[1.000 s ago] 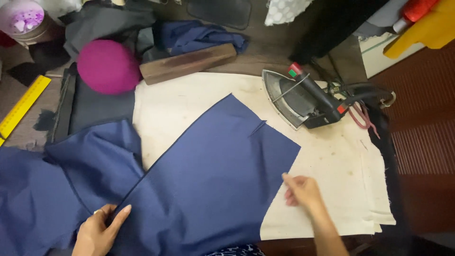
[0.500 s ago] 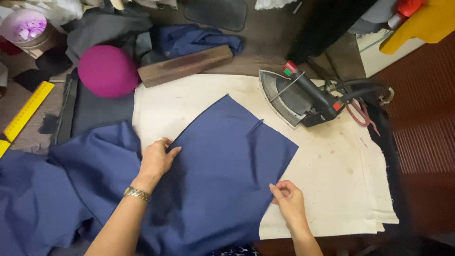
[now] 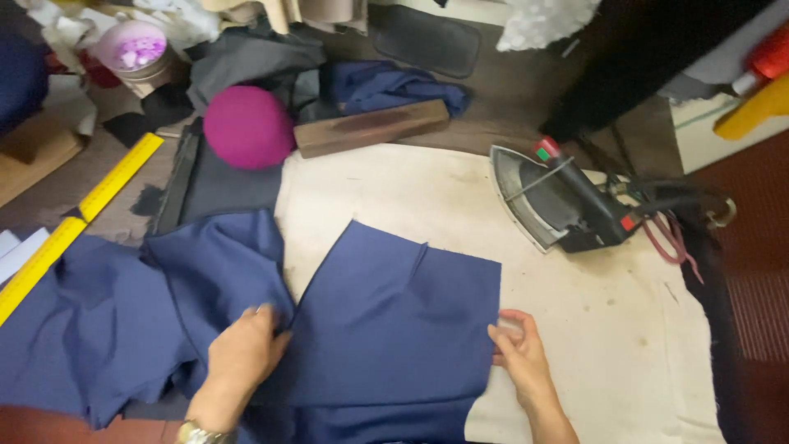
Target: The person marks fabric with a ruler and chalk before pressing it with an industrial iron on a work table.
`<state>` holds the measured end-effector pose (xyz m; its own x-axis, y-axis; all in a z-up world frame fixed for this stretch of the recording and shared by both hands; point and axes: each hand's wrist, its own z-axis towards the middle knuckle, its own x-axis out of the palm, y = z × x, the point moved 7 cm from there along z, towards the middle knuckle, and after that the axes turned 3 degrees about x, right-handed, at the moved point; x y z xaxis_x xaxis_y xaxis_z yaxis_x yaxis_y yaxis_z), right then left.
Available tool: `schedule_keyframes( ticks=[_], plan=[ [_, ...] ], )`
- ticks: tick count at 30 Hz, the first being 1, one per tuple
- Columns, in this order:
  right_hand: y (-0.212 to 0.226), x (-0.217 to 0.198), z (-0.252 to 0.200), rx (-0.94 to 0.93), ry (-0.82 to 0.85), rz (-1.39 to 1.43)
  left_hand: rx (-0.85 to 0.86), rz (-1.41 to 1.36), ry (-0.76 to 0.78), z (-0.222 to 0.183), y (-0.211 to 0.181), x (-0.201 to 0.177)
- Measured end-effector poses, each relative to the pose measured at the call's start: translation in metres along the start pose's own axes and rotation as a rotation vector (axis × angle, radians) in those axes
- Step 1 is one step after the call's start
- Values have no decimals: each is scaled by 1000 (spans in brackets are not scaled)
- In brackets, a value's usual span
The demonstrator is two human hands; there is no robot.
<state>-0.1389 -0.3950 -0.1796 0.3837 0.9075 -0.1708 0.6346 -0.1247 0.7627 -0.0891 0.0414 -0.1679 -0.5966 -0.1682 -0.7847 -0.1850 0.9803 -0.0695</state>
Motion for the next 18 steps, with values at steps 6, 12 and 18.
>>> schedule_keyframes(
  ticks=[6,12,18],
  plan=[
    [29,25,1,-124,100,-97,637,-233,-556,-13,-125,-46],
    [19,15,22,-134,65,-376,807,178,-805,13,-150,-22],
    [50,16,24,-607,-185,-726,712,151,-767,17,-157,-30]
  ],
)
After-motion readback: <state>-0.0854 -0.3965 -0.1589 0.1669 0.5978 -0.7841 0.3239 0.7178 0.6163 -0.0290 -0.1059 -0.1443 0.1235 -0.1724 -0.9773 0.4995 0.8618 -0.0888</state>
